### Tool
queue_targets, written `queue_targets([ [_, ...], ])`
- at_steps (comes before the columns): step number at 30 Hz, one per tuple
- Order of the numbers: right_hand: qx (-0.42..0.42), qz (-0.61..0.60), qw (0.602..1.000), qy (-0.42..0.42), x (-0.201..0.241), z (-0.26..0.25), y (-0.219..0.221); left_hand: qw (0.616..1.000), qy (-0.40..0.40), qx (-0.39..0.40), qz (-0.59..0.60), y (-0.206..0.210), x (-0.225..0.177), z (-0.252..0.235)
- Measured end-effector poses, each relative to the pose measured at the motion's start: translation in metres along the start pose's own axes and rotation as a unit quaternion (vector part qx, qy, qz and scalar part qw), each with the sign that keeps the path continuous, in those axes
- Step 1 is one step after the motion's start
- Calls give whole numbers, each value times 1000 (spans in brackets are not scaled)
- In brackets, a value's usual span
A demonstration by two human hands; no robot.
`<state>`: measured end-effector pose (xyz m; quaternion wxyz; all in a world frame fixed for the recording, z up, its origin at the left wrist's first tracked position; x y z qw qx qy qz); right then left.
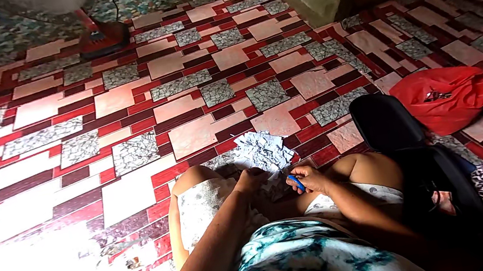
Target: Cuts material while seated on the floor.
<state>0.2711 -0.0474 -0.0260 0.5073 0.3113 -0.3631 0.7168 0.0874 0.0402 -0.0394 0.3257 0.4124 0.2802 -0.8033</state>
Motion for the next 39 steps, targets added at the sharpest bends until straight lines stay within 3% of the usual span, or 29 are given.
queue_targets([
  [5, -23, -32, 999, -30, 0, 0, -2, 1000, -1, 4, -5, -1, 0, 0],
  [16, 14, -9, 1000, -3, 1, 0, 2, 1000, -3, 6, -5, -1, -3, 2],
  [31, -5, -18, 999, -32, -1, -1, 0, 1000, -3, 9, -2, 0, -2, 0],
  [39, 10, -12, 1000, -4, 0, 0, -1, 1000, 13, 11, -8, -1, -2, 0],
])
Point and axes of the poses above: each hand's wrist, its own z-axis away from the middle knuckle, its own y-axis out of the palm, x = y × z, the point moved 6 cm from there along -z, towards the middle knuckle
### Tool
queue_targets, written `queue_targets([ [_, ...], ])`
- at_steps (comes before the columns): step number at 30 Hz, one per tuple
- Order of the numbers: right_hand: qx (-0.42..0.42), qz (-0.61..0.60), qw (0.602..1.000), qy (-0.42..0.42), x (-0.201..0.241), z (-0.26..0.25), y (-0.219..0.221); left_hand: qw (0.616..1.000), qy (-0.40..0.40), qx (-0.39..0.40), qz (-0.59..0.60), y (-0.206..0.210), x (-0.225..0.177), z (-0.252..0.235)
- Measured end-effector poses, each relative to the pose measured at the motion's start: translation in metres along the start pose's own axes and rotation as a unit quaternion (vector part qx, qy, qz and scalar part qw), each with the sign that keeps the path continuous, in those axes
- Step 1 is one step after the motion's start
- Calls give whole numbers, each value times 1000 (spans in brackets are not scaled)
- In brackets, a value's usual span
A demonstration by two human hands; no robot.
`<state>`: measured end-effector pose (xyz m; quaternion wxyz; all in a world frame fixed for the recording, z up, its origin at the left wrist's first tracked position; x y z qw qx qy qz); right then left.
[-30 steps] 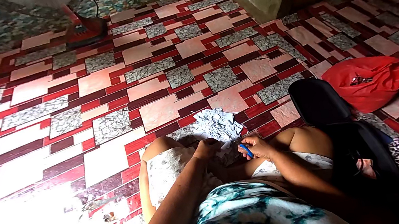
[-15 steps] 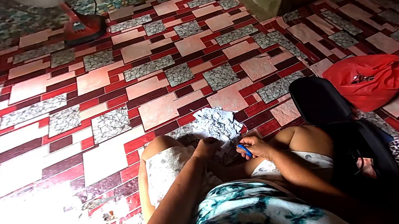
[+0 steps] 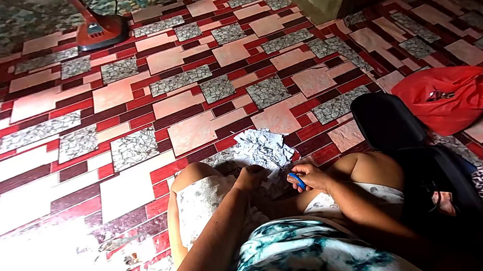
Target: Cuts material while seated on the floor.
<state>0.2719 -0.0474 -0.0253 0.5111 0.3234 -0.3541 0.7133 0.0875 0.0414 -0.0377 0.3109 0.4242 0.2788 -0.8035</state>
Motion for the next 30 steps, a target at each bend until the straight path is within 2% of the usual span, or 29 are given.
queue_targets([
  [11, 19, 6, 1000, -13, -1, -1, 3, 1000, -10, 1, 5, 2, 3, -3],
  [19, -19, -12, 999, -27, 1, 2, 0, 1000, -11, 3, 6, 1, 2, -2],
  [25, 14, 5, 1000, 9, 2, 2, 3, 1000, -11, -4, 12, 1, 2, -1],
  [30, 15, 25, 1000, -4, 0, 0, 4, 1000, -15, -9, 3, 3, 0, 0],
])
Point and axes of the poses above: each hand's wrist, its own z-axis away from the middle knuckle, its own y-axis out of the palm, x = y × z, the point moved 6 cm from there along -z, towards the middle knuckle
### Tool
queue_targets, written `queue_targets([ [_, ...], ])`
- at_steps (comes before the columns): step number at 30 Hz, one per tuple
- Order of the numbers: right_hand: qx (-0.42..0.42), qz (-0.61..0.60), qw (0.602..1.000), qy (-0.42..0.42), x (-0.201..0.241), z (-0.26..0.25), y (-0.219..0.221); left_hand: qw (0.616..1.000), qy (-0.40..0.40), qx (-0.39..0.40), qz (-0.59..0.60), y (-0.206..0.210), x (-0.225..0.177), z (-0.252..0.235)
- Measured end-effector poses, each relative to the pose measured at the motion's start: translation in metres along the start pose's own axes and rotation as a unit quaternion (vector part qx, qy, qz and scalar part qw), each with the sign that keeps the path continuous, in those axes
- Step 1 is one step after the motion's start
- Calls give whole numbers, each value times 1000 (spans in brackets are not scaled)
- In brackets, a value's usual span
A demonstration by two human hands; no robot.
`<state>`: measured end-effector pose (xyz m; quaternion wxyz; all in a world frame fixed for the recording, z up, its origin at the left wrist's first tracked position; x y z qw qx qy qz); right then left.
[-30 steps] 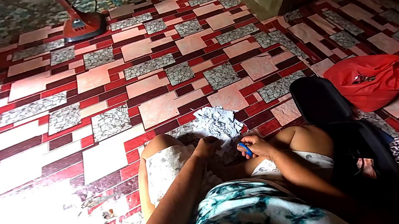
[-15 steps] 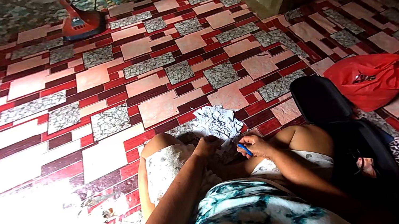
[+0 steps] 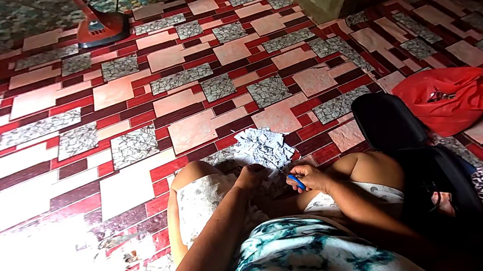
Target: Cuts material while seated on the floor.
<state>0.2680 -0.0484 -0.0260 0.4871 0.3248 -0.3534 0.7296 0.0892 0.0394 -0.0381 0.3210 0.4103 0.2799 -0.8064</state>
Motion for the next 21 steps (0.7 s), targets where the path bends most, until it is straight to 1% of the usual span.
queue_targets([
  [8, 3, -8, 1000, -7, 0, -1, 0, 1000, 2, 8, 14, 2, 1, -1],
  [15, -26, -41, 998, -30, 0, 1, -2, 999, -8, 9, 44, 3, 1, 0],
  [18, -31, -43, 998, -15, 0, 1, -4, 999, -10, 7, 48, 3, 1, 0],
  [21, -15, -34, 999, 15, 0, 2, -4, 999, -12, 6, 49, 3, 1, 0],
])
Point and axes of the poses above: each hand's wrist, its own z-axis away from the middle knuckle, its own y-axis out of the palm, x = y × z, the point moved 6 cm from there along -z, towards the middle knuckle
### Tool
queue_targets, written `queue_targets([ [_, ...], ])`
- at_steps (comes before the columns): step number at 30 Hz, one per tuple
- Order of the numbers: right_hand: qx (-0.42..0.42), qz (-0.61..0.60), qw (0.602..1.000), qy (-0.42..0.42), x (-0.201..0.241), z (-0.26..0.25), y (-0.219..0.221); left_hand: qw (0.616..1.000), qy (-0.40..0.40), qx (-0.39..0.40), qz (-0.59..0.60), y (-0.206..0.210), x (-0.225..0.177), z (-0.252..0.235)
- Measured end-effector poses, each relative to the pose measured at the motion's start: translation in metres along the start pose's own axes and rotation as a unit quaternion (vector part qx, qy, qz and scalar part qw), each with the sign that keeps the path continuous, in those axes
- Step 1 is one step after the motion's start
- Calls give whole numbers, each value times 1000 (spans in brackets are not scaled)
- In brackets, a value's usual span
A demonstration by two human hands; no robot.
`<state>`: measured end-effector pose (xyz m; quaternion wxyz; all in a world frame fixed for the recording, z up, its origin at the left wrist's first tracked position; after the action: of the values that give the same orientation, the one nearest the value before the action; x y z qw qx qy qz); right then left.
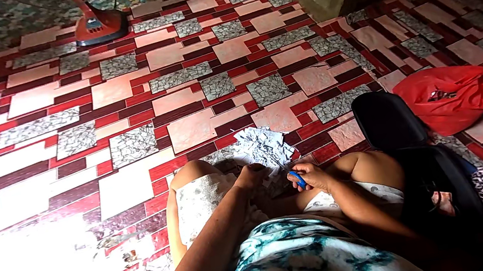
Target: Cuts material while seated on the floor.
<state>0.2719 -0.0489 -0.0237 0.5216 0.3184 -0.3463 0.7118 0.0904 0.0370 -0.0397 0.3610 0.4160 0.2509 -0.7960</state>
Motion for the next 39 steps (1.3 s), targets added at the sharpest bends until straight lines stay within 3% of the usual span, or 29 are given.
queue_targets([
  [11, 26, 31, 999, -9, -1, -2, 4, 1000, 13, 8, -19, 1, 1, -4],
  [17, -6, 6, 999, -45, -1, -2, 3, 1000, 11, 5, -16, 1, 1, -4],
  [28, 31, 33, 999, -3, 1, 1, 6, 1000, 4, 3, 10, 1, 1, -1],
  [39, -6, 8, 999, -38, -1, -2, 4, 1000, 15, 8, 5, 1, 0, -2],
])
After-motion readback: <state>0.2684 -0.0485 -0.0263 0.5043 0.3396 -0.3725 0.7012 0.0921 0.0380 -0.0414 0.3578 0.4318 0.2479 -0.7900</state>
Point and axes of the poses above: each hand's wrist, its own z-axis away from the middle knuckle, its own y-axis out of the palm, x = y × z, the point moved 6 cm from there along -z, towards the middle knuckle
